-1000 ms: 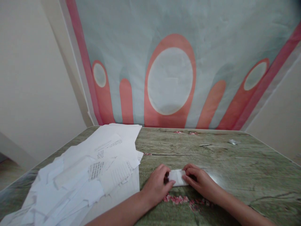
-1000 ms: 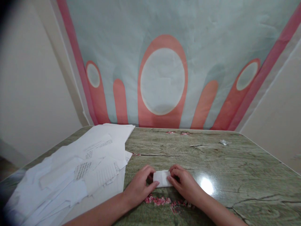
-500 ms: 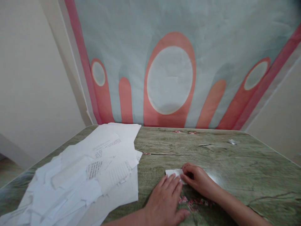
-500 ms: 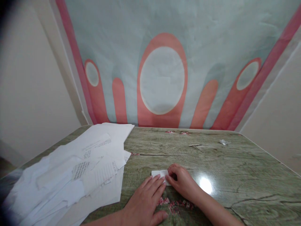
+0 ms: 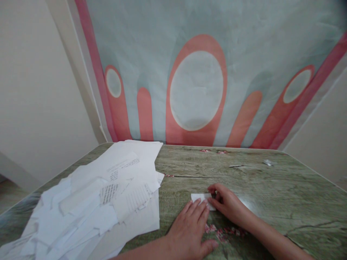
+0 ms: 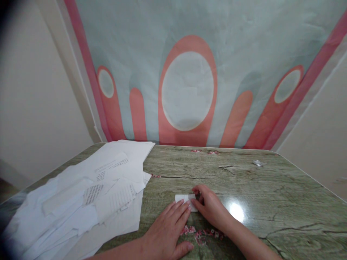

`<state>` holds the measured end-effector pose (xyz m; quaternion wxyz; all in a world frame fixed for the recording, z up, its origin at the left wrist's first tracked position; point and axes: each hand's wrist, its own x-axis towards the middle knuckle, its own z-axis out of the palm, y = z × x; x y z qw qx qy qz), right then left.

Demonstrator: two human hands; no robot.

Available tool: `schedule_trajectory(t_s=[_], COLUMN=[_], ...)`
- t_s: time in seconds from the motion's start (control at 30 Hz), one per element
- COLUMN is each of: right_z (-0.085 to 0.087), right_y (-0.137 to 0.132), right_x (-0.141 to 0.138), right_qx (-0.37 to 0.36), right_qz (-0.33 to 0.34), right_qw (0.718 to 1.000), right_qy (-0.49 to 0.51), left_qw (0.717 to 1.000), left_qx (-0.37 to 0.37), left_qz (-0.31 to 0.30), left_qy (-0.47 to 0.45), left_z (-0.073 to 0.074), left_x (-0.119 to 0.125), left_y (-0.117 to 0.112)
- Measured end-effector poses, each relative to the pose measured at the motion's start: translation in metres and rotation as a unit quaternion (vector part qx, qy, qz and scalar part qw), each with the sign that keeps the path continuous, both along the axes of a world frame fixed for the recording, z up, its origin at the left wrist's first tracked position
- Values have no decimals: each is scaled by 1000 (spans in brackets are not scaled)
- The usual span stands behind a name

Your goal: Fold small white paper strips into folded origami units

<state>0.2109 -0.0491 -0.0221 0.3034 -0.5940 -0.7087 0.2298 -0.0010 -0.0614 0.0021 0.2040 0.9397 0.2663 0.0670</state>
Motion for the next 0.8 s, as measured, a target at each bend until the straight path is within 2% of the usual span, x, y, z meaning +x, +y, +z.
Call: schedule_trajectory(t_s=[0.13, 0.8], right_z=[5, -1], right_y=[-1, 3], right_x=[-1, 2], right_qx=[14, 4], right_qz=[31, 21], right_qw=[999, 999], right_qy=[-9, -29], left_qw=[1000, 1000], left_qx=[1, 27], left_qz=[0, 8], left_qy=[4, 12], left_z=[2, -5], left_x=[1, -1], left_y=[0, 0])
